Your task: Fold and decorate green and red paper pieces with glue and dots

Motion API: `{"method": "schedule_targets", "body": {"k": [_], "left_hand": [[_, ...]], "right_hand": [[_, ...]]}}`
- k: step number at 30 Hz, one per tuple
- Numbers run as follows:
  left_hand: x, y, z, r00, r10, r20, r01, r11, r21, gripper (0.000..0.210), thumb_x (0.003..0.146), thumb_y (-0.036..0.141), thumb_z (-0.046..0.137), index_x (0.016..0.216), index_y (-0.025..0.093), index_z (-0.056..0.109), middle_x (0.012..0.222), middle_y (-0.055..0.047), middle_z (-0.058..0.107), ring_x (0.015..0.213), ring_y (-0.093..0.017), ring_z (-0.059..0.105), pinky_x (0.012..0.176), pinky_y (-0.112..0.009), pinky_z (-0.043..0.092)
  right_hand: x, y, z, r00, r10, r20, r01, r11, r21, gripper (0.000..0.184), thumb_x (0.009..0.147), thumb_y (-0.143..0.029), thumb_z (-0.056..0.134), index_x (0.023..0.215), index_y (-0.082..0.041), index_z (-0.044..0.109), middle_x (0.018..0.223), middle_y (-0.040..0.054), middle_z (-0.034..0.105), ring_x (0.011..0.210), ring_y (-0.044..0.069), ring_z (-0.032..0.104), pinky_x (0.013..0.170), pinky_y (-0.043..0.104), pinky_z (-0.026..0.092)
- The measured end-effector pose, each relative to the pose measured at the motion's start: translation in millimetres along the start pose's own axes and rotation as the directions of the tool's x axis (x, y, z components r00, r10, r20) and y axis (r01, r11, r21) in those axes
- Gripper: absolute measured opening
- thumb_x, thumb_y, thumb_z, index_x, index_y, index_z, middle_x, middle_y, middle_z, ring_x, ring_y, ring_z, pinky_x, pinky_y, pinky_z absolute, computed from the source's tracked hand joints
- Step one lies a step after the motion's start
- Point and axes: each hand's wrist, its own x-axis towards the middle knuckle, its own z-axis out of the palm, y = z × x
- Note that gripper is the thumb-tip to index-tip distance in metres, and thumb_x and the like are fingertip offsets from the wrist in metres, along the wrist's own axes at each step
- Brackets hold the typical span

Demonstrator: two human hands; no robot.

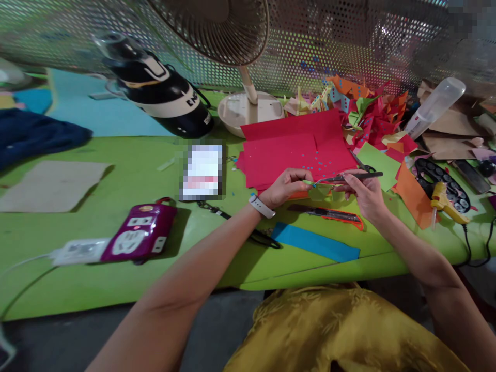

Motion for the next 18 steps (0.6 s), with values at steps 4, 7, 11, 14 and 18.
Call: {"method": "schedule_targets", "body": {"k": [4, 7, 11, 14, 18], "left_hand": [[0.4, -2.0, -0.4, 1.000, 0.013, 0.011, -0.013, 1.000, -0.018, 0.015, 0.066, 0.031, 0.066, 0.065, 0.017, 0.062, 0.065, 0.001, 0.054, 0.063, -0.013, 0.047, 0.061, -0.026, 0.038], [0.8, -1.9, -0.8, 0.999, 0.027, 0.019, -0.026, 0.999, -0.032, 0.016, 0.066, 0.031, 0.066, 0.063, 0.017, 0.060, 0.063, 0.002, 0.052, 0.061, -0.012, 0.045, 0.060, -0.025, 0.036], [0.0, -1.3, -0.2, 1.000, 0.026, 0.003, -0.026, 0.999, -0.022, 0.020, 0.067, 0.035, 0.069, 0.064, 0.017, 0.060, 0.063, 0.002, 0.052, 0.060, -0.012, 0.046, 0.059, -0.025, 0.037], [-1.2, -1.2, 0.8, 1.000, 0.006, -0.018, -0.006, 1.000, -0.009, 0.022, 0.066, 0.036, 0.072, 0.067, 0.017, 0.062, 0.063, 0.002, 0.054, 0.060, -0.012, 0.048, 0.058, -0.025, 0.038], [-2.2, -1.1, 1.0, 0.999, 0.000, -0.032, -0.001, 1.000, -0.021, 0.019, 0.065, 0.033, 0.073, 0.068, 0.017, 0.065, 0.065, 0.001, 0.057, 0.060, -0.012, 0.051, 0.057, -0.024, 0.041]], "right_hand": [[0.1, 0.0, 0.4, 1.000, -0.020, 0.008, 0.020, 0.999, 0.046, 0.028, 0.073, -0.045, 0.078, 0.083, -0.021, 0.066, 0.072, 0.0012, 0.076, 0.059, 0.015, 0.073, 0.042, 0.019, 0.046], [0.7, 0.5, -0.1, 0.999, -0.034, -0.005, 0.034, 0.998, 0.054, 0.030, 0.071, -0.045, 0.079, 0.083, -0.021, 0.066, 0.069, 0.0002, 0.075, 0.056, 0.015, 0.072, 0.041, 0.018, 0.046], [1.9, 0.9, -1.8, 0.998, -0.039, -0.049, 0.041, 0.998, 0.040, 0.029, 0.072, -0.044, 0.078, 0.083, -0.020, 0.067, 0.072, 0.0008, 0.076, 0.057, 0.015, 0.072, 0.041, 0.019, 0.046], [2.4, 0.4, -2.3, 0.997, -0.041, -0.064, 0.043, 0.999, 0.030, 0.027, 0.073, -0.043, 0.077, 0.083, -0.020, 0.068, 0.072, 0.0012, 0.076, 0.058, 0.015, 0.073, 0.041, 0.019, 0.046], [2.7, 0.0, -2.3, 0.997, -0.044, -0.064, 0.046, 0.998, 0.031, 0.027, 0.073, -0.043, 0.077, 0.083, -0.020, 0.068, 0.072, 0.0016, 0.077, 0.058, 0.015, 0.073, 0.041, 0.018, 0.046]]}}
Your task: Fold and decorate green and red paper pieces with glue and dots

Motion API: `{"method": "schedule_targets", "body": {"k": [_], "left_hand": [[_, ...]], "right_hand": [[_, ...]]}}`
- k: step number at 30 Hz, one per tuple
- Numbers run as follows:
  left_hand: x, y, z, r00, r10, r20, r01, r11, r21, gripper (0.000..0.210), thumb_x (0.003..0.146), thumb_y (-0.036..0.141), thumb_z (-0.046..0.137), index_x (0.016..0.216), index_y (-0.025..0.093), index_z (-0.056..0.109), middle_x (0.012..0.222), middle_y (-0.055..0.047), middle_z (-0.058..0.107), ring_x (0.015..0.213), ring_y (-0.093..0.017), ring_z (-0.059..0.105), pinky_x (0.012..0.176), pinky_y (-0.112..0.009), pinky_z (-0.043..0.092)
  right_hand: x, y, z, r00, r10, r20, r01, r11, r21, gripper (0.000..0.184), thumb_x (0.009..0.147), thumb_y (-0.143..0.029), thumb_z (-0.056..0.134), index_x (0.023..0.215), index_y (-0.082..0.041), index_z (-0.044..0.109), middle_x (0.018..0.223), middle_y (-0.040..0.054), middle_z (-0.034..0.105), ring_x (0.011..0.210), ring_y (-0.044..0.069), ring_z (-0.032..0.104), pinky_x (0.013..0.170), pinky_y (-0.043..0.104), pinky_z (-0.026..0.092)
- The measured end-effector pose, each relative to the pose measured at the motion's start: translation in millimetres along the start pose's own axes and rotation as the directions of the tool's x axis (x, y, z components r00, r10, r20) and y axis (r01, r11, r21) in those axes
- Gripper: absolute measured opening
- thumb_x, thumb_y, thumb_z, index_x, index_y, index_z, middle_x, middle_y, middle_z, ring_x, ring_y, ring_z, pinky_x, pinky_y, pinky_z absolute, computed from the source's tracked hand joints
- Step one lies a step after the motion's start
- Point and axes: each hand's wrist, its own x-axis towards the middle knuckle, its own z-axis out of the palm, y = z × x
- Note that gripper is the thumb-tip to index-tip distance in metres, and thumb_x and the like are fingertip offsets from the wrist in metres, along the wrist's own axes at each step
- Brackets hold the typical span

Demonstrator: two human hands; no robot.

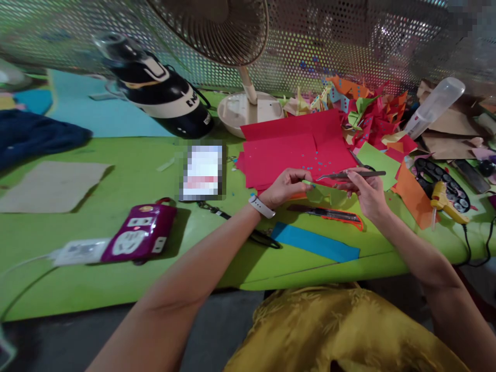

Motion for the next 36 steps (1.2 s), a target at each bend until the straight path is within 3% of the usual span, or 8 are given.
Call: {"method": "schedule_targets", "body": {"k": [7, 22, 36], "left_hand": [[1.3, 0.3, -0.6, 1.000, 0.015, 0.013, -0.014, 1.000, -0.012, 0.016, 0.065, 0.031, 0.070, 0.065, 0.017, 0.064, 0.063, 0.001, 0.056, 0.060, -0.012, 0.050, 0.057, -0.024, 0.040], [1.7, 0.6, -0.7, 0.999, 0.010, 0.042, -0.009, 1.000, -0.024, 0.013, 0.065, 0.029, 0.068, 0.067, 0.017, 0.063, 0.065, 0.002, 0.055, 0.062, -0.011, 0.048, 0.059, -0.024, 0.038], [2.5, -3.0, -2.0, 0.999, 0.008, 0.040, -0.006, 0.999, -0.050, 0.015, 0.065, 0.031, 0.067, 0.067, 0.017, 0.063, 0.065, 0.001, 0.055, 0.063, -0.012, 0.048, 0.062, -0.025, 0.038]], "right_hand": [[0.6, -0.7, -1.3, 1.000, 0.000, -0.019, 0.000, 1.000, 0.002, 0.028, 0.073, -0.044, 0.077, 0.084, -0.020, 0.067, 0.075, 0.0022, 0.077, 0.058, 0.015, 0.072, 0.041, 0.019, 0.047], [-3.2, 4.7, 2.3, 0.996, 0.012, 0.086, -0.011, 1.000, -0.012, 0.032, 0.073, -0.049, 0.077, 0.083, -0.021, 0.066, 0.069, 0.0001, 0.073, 0.057, 0.016, 0.072, 0.041, 0.020, 0.046], [-2.4, 4.2, 2.0, 0.997, 0.032, 0.070, -0.029, 0.998, -0.049, 0.034, 0.071, -0.051, 0.077, 0.084, -0.021, 0.066, 0.071, 0.0012, 0.074, 0.057, 0.015, 0.071, 0.042, 0.021, 0.046]]}}
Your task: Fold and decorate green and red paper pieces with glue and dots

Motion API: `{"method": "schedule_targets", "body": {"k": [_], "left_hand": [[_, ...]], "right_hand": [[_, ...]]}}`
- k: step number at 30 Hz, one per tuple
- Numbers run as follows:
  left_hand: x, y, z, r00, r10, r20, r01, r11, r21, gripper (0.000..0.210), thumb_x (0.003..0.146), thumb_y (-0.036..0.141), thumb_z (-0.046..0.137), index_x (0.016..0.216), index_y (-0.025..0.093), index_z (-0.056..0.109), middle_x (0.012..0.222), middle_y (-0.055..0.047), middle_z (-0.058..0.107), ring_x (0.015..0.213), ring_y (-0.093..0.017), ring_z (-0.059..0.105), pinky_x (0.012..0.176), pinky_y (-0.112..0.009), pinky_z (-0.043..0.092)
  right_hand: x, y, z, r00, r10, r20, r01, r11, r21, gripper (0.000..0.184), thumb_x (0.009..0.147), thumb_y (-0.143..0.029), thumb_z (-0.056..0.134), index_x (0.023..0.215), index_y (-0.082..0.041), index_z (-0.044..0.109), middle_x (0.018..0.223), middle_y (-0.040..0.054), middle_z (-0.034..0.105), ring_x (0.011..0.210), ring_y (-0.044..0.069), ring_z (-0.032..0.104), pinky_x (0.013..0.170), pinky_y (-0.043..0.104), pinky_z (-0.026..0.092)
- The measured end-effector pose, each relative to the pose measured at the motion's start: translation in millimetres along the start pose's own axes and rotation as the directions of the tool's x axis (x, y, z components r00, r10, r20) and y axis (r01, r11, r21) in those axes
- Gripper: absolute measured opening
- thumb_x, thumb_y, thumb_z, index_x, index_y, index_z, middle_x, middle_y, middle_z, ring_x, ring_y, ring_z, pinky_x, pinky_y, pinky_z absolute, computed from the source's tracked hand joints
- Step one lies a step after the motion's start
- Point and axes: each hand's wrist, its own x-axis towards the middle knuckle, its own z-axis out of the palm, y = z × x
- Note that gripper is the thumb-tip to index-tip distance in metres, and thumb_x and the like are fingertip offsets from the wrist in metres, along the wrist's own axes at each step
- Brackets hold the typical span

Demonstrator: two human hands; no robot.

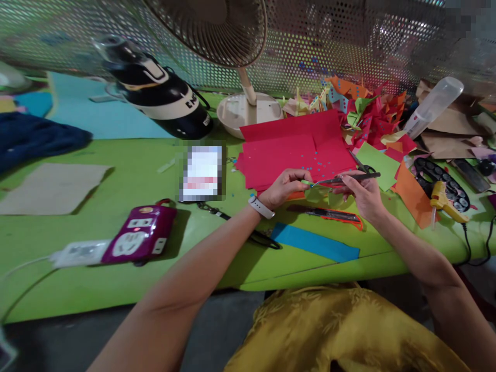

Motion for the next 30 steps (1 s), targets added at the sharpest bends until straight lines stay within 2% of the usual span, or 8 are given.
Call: {"method": "schedule_targets", "body": {"k": [11, 22, 30], "left_hand": [[1.6, 2.0, 0.9, 1.000, -0.013, 0.000, 0.013, 1.000, 0.024, 0.014, 0.061, 0.030, 0.062, 0.066, 0.018, 0.061, 0.064, 0.001, 0.054, 0.062, -0.013, 0.045, 0.061, -0.026, 0.037], [3.2, 10.4, 5.1, 0.996, -0.086, 0.001, 0.086, 0.996, 0.021, 0.011, 0.057, 0.028, 0.056, 0.061, 0.018, 0.058, 0.061, 0.001, 0.052, 0.060, -0.013, 0.043, 0.060, -0.027, 0.036], [3.4, 9.3, 5.8, 0.998, -0.060, -0.010, 0.060, 0.998, 0.016, 0.010, 0.057, 0.028, 0.057, 0.060, 0.018, 0.059, 0.060, 0.001, 0.053, 0.060, -0.013, 0.044, 0.061, -0.027, 0.037]], "right_hand": [[-1.1, -0.5, 1.1, 1.000, 0.009, -0.006, -0.009, 1.000, 0.008, 0.035, 0.069, -0.053, 0.078, 0.083, -0.023, 0.067, 0.069, -0.0001, 0.073, 0.059, 0.017, 0.072, 0.042, 0.023, 0.047], [-0.3, 4.1, 0.2, 1.000, -0.005, 0.003, 0.005, 1.000, 0.022, 0.034, 0.071, -0.051, 0.078, 0.085, -0.021, 0.068, 0.070, 0.0006, 0.073, 0.060, 0.017, 0.072, 0.042, 0.022, 0.047], [-1.0, -0.4, 3.4, 1.000, 0.003, -0.004, -0.003, 1.000, 0.012, 0.036, 0.067, -0.054, 0.079, 0.081, -0.022, 0.068, 0.068, -0.0002, 0.073, 0.053, 0.015, 0.070, 0.039, 0.021, 0.045]]}}
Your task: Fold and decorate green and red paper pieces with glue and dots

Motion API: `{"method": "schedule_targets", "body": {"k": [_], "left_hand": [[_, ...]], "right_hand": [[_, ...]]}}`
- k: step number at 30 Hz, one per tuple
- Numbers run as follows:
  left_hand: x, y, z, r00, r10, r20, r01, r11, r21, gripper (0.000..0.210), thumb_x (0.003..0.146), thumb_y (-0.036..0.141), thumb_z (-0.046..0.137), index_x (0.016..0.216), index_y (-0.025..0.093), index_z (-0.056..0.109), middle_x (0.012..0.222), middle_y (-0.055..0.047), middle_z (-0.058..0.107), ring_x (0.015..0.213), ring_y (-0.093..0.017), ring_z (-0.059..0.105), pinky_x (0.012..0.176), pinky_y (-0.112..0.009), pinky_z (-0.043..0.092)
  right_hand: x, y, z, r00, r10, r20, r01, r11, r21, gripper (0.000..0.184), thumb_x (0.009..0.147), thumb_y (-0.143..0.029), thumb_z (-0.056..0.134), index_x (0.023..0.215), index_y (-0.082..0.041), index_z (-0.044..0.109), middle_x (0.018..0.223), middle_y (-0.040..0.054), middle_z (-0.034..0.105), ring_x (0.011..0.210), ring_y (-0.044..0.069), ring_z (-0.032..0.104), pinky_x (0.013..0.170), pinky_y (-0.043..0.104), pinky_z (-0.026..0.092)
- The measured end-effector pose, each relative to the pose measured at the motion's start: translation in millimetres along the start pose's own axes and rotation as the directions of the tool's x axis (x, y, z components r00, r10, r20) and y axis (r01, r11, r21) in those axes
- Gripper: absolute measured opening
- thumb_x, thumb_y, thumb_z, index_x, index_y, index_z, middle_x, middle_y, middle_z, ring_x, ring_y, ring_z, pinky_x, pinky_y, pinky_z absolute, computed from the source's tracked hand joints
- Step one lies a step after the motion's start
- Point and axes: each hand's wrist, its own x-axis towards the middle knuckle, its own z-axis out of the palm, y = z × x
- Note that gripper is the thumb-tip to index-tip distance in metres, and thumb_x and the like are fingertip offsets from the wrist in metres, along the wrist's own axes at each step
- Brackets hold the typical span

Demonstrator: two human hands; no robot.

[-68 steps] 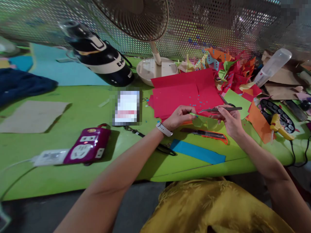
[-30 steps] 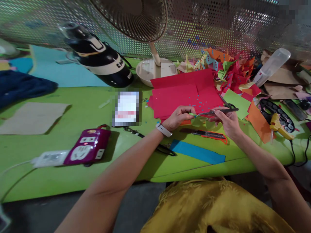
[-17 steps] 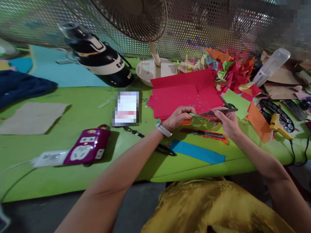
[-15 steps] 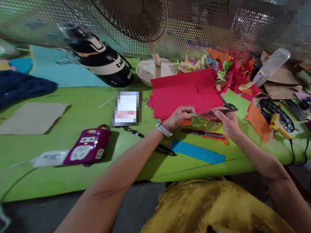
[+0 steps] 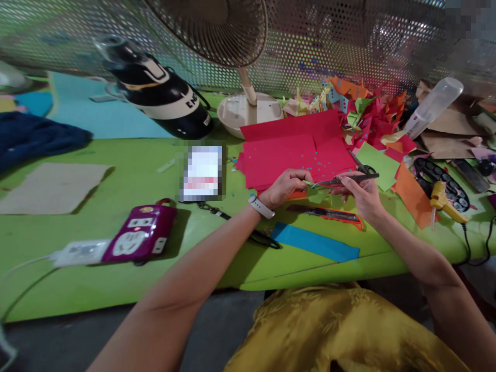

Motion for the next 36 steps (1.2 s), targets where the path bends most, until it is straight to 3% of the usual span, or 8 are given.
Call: {"method": "schedule_targets", "body": {"k": [15, 36], "left_hand": [[0.5, 0.5, -1.0, 1.000, 0.011, 0.003, -0.011, 0.999, -0.050, 0.008, 0.057, 0.025, 0.058, 0.058, 0.018, 0.059, 0.059, 0.000, 0.055, 0.059, -0.013, 0.047, 0.059, -0.026, 0.039], [0.6, -1.7, -0.1, 0.999, 0.035, 0.014, -0.034, 0.997, -0.066, 0.006, 0.058, 0.025, 0.058, 0.058, 0.018, 0.058, 0.059, 0.000, 0.054, 0.058, -0.013, 0.044, 0.057, -0.026, 0.037]], "right_hand": [[0.8, -7.2, -3.9, 0.999, -0.021, -0.043, 0.021, 1.000, -0.002, 0.034, 0.069, -0.049, 0.079, 0.083, -0.020, 0.067, 0.068, 0.0008, 0.074, 0.058, 0.017, 0.072, 0.041, 0.021, 0.047], [0.7, -2.1, -3.5, 0.999, -0.049, -0.006, 0.049, 0.999, 0.013, 0.026, 0.074, -0.044, 0.076, 0.083, -0.022, 0.067, 0.070, 0.0015, 0.075, 0.059, 0.016, 0.072, 0.042, 0.021, 0.047]]}}
